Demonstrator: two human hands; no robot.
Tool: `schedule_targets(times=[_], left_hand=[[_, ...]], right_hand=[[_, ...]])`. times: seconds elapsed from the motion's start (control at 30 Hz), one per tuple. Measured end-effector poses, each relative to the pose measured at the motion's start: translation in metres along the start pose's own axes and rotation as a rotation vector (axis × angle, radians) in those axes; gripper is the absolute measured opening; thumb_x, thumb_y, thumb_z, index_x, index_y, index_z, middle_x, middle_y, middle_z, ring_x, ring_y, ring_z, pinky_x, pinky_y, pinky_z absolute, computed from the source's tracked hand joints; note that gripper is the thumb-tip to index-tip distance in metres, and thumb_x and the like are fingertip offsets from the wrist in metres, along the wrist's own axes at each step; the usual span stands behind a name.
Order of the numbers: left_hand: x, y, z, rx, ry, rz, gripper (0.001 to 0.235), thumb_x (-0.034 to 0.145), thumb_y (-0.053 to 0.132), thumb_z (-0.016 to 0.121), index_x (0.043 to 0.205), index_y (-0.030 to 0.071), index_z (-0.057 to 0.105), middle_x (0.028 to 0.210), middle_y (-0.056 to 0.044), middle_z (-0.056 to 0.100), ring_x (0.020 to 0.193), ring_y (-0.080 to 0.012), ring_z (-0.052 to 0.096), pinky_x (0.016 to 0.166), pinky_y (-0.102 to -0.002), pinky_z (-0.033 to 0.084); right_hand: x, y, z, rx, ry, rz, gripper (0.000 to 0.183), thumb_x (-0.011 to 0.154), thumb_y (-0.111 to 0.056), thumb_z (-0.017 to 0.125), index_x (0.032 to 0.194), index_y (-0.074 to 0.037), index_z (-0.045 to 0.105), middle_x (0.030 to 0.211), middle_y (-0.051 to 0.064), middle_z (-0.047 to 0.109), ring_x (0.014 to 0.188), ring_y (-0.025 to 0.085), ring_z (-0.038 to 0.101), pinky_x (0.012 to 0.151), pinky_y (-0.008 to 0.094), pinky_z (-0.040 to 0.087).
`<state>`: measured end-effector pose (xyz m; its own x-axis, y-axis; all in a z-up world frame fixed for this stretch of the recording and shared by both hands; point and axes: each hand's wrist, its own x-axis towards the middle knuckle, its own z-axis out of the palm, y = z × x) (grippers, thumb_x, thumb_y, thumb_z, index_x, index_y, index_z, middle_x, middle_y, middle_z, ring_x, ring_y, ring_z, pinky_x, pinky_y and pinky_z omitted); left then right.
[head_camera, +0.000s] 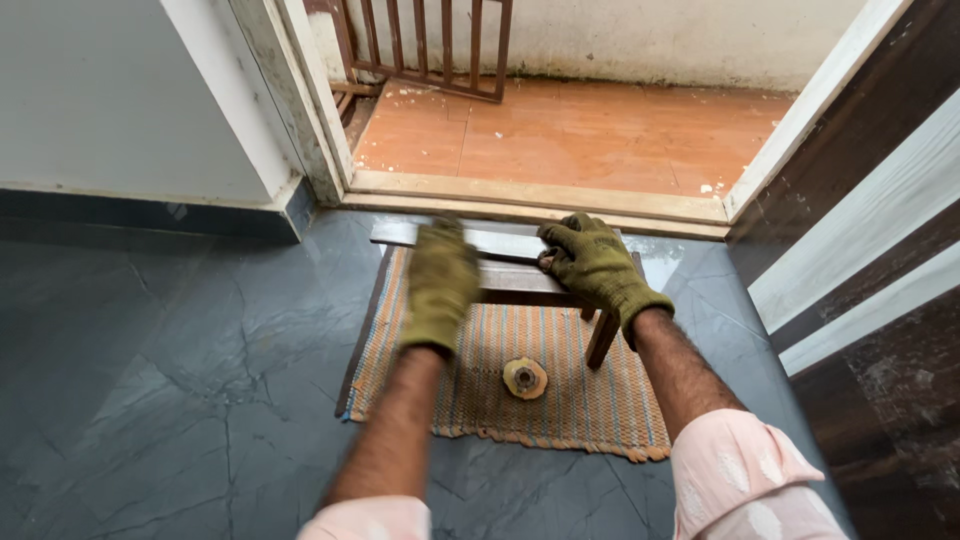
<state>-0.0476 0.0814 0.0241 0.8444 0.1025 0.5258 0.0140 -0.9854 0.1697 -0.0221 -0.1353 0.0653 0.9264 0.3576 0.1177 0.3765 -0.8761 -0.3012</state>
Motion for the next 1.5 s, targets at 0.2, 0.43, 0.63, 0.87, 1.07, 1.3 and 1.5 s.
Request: schedule_targets(times=[0.2, 0.43, 0.63, 0.87, 1.07, 1.3, 1.5], left_hand=[[0.0, -0.024, -0.021, -0.087, -0.467, -0.262, 0.037, 0.109, 0.027, 0.046, 0.133, 0.006, 0.065, 0.135, -0.019, 0.066, 0.122, -0.0305, 0.065, 0.109, -0.043, 0.053], [-0.004, -0.068, -0.007, 0.019, -0.082, 0.065, 0.048, 0.098, 0.035, 0.054, 0.134, 0.004, 0.062, 0.132, -0.013, 0.066, 0.129, -0.033, 0.054, 0.115, -0.05, 0.033], [0.0, -0.044, -0.032, -0.124, -0.317, -0.114, 0.036, 0.101, 0.036, 0.053, 0.128, 0.018, 0.068, 0.134, -0.009, 0.065, 0.127, -0.0325, 0.055, 0.11, -0.046, 0.044], [-0.003, -0.042, -0.032, -0.332, 0.106, -0.124, 0.036, 0.1, 0.032, 0.053, 0.128, 0.022, 0.073, 0.128, -0.008, 0.071, 0.126, -0.0317, 0.059, 0.112, -0.045, 0.044], [-0.012, -0.029, -0.021, -0.07, 0.168, 0.219, 0.037, 0.105, 0.032, 0.053, 0.134, 0.014, 0.068, 0.143, -0.011, 0.064, 0.139, -0.0325, 0.052, 0.122, -0.048, 0.034], [-0.015, 0.01, -0.032, -0.007, -0.331, 0.067, 0.06, 0.097, 0.047, 0.052, 0.149, 0.018, 0.046, 0.155, -0.009, 0.044, 0.143, -0.0298, 0.038, 0.121, -0.047, 0.026], [0.0, 0.019, -0.042, 0.039, -0.485, 0.031, 0.062, 0.095, 0.046, 0.055, 0.148, 0.015, 0.046, 0.146, -0.01, 0.051, 0.136, -0.0311, 0.047, 0.119, -0.047, 0.033]], right_hand=[[0.009, 0.008, 0.001, 0.053, -0.107, 0.062, 0.05, 0.093, -0.041, 0.071, 0.141, -0.032, 0.061, 0.134, 0.006, 0.059, 0.129, 0.024, 0.053, 0.114, 0.04, 0.046], [0.015, 0.05, -0.005, 0.136, -0.141, -0.004, 0.048, 0.093, -0.034, 0.072, 0.139, -0.027, 0.062, 0.142, 0.006, 0.054, 0.134, 0.026, 0.051, 0.116, 0.042, 0.042], [-0.002, 0.103, -0.044, 0.1, -0.182, 0.051, 0.055, 0.086, -0.033, 0.074, 0.139, -0.026, 0.063, 0.147, 0.005, 0.055, 0.135, 0.028, 0.054, 0.116, 0.043, 0.044], [0.024, 0.05, -0.039, 0.043, -0.079, 0.029, 0.063, 0.1, -0.057, 0.049, 0.15, -0.019, 0.048, 0.153, 0.013, 0.048, 0.142, 0.033, 0.044, 0.118, 0.049, 0.038], [0.043, -0.034, 0.006, -0.127, -0.119, 0.22, 0.05, 0.108, -0.05, 0.034, 0.136, -0.022, 0.065, 0.116, 0.013, 0.071, 0.103, 0.026, 0.069, 0.099, 0.048, 0.052], [0.046, -0.042, 0.009, -0.283, 0.001, 0.222, 0.046, 0.1, -0.046, 0.041, 0.116, -0.016, 0.073, 0.106, 0.013, 0.074, 0.104, 0.03, 0.068, 0.097, 0.052, 0.045], [0.049, -0.045, 0.01, -0.223, 0.018, 0.252, 0.042, 0.101, -0.044, 0.048, 0.114, -0.016, 0.076, 0.106, 0.012, 0.078, 0.106, 0.028, 0.072, 0.104, 0.046, 0.05]])
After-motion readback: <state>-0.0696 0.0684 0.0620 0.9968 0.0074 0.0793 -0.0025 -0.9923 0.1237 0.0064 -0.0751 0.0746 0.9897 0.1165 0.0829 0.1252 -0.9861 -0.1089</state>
